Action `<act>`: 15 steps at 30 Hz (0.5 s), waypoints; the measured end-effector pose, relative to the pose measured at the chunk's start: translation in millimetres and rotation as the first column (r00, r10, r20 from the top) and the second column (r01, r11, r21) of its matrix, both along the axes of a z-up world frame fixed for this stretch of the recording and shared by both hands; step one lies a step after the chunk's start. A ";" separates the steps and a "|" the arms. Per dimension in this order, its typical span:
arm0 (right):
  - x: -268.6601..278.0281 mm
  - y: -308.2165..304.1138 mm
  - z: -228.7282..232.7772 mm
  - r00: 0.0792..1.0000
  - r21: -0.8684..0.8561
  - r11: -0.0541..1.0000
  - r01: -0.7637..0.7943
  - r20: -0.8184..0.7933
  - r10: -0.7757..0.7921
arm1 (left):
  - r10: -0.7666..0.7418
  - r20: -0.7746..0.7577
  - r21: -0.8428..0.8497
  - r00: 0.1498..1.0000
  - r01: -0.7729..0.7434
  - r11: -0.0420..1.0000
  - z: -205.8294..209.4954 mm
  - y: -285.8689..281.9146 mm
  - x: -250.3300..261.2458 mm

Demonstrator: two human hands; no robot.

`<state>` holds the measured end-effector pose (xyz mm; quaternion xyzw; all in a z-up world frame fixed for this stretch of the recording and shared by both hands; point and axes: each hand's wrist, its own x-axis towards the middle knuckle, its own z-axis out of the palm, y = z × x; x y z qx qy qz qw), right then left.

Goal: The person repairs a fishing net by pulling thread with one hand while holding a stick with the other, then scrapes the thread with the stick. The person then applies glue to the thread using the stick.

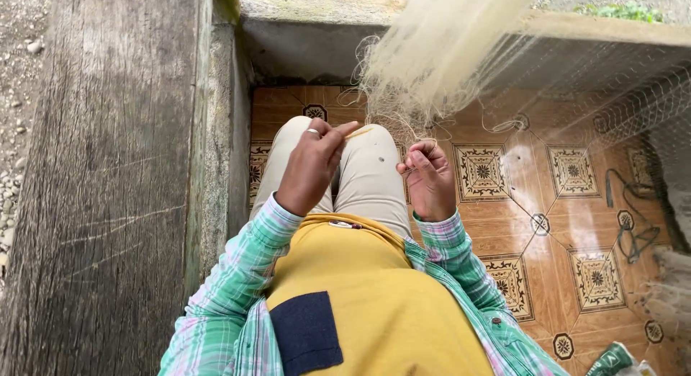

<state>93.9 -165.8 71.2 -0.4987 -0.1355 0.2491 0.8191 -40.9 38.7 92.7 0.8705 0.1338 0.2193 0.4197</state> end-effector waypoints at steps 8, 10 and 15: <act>-8.5 3.5 11.0 0.999 0.037 0.998 -0.049 0.019 0.049 | -0.050 0.079 0.048 0.996 0.046 0.998 30.4 -34.3 -14.3; -8.1 1.8 8.3 0.999 0.032 0.998 -0.049 0.020 0.048 | -0.069 0.074 0.075 0.995 0.063 0.995 33.9 -39.0 -16.1; -12.3 1.2 6.9 1.000 0.037 0.999 -0.014 0.015 0.014 | -0.100 0.083 0.073 0.992 0.094 0.993 32.0 -42.1 -15.5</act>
